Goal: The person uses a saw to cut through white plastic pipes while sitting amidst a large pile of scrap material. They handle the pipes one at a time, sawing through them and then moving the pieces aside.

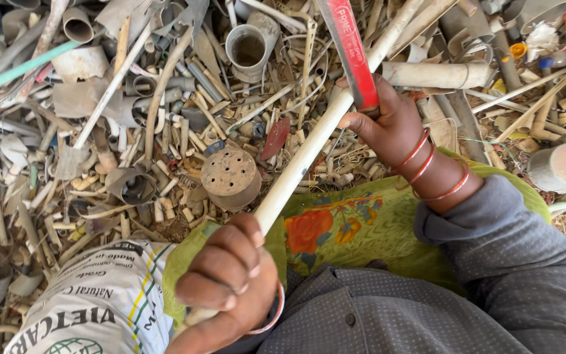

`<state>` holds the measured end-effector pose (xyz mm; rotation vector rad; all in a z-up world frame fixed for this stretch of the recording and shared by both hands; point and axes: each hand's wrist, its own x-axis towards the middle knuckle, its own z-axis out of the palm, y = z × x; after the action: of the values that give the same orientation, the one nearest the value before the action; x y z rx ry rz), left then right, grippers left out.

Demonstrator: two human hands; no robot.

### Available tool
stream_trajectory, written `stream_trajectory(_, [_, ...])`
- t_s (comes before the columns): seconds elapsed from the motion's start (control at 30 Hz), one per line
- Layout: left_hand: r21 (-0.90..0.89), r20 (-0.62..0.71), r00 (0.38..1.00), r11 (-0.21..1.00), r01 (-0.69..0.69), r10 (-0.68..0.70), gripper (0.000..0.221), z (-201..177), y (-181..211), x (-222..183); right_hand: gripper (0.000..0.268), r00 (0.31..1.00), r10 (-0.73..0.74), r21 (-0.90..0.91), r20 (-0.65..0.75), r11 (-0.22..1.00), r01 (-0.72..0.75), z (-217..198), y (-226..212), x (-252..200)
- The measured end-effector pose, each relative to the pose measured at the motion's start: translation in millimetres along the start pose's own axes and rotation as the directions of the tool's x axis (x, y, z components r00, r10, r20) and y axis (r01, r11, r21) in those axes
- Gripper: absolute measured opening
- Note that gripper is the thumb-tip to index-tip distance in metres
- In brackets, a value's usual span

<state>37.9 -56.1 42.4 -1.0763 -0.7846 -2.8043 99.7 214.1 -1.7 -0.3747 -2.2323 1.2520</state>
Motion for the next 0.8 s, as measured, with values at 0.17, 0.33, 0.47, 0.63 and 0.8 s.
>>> stream_trajectory(0.17, [-0.098,-0.030,0.997,0.992,0.074,-0.078,0.064,-17.7,-7.8,6.7,0.054,0.997,-0.070,-0.186,-0.013,0.980,0.066,-9.9,-6.0,-1.9])
stream_trajectory(0.33, [-0.051,-0.109,0.956,0.962,0.267,-0.271,0.056,-14.3,-17.9,11.2,0.056,0.971,0.215,-0.485,0.104,0.864,-0.139,-15.7,10.8,9.5])
stream_trajectory(0.47, [0.124,-0.009,0.938,0.930,0.346,-0.347,0.044,4.6,-8.5,16.9,0.057,0.868,0.412,-0.489,0.276,0.838,-0.242,-17.7,22.1,14.7])
stream_trajectory(0.63, [0.193,0.624,0.745,0.971,0.143,-0.234,0.038,2.7,16.3,52.7,0.056,0.677,0.481,-0.403,0.558,0.869,-0.286,4.5,14.3,10.2])
stream_trajectory(0.8, [-0.014,0.761,0.647,0.996,0.089,-0.047,0.043,-19.3,2.0,59.7,0.053,0.669,0.516,-0.315,0.534,0.856,-0.409,7.0,8.5,7.2])
